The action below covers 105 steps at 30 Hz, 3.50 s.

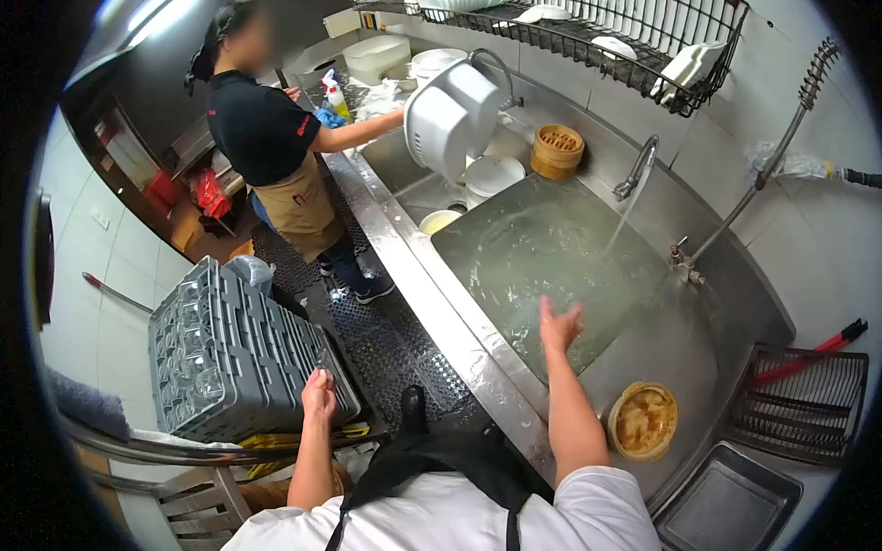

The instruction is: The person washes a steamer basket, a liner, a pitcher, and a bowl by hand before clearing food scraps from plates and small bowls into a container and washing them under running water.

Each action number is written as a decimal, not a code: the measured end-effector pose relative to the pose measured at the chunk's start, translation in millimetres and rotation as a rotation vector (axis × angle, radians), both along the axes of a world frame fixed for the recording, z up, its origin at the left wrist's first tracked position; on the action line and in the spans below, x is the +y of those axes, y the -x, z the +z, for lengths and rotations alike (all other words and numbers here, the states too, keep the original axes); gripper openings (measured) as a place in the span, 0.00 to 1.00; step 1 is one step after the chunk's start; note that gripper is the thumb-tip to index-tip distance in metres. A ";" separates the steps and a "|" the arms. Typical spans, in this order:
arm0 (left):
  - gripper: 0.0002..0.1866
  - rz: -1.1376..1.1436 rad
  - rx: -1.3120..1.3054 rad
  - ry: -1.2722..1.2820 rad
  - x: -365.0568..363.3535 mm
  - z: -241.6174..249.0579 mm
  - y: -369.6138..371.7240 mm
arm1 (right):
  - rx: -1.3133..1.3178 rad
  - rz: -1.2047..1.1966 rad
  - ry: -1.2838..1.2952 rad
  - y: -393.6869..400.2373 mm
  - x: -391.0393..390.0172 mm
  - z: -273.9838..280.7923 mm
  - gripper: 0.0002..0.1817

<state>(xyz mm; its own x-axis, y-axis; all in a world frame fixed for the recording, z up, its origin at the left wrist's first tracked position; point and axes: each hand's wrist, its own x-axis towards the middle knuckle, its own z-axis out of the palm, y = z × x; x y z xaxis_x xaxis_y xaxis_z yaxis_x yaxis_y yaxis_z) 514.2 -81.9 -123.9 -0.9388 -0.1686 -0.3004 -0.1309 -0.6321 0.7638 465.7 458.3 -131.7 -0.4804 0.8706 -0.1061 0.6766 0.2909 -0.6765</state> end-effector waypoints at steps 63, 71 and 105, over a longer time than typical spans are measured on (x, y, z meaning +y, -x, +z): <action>0.03 0.063 -0.234 -0.009 -5.7 -36.1 13.1 | 0.556 -0.016 0.248 24.1 73.3 51.0 0.20; 0.10 0.027 -0.232 -0.055 -26.8 -51.7 60.6 | 0.761 0.165 0.232 133.6 41.2 191.5 0.16; 0.18 0.042 -0.214 -0.080 -51.6 -63.9 58.1 | 0.078 0.981 -0.963 329.2 -113.8 345.5 0.18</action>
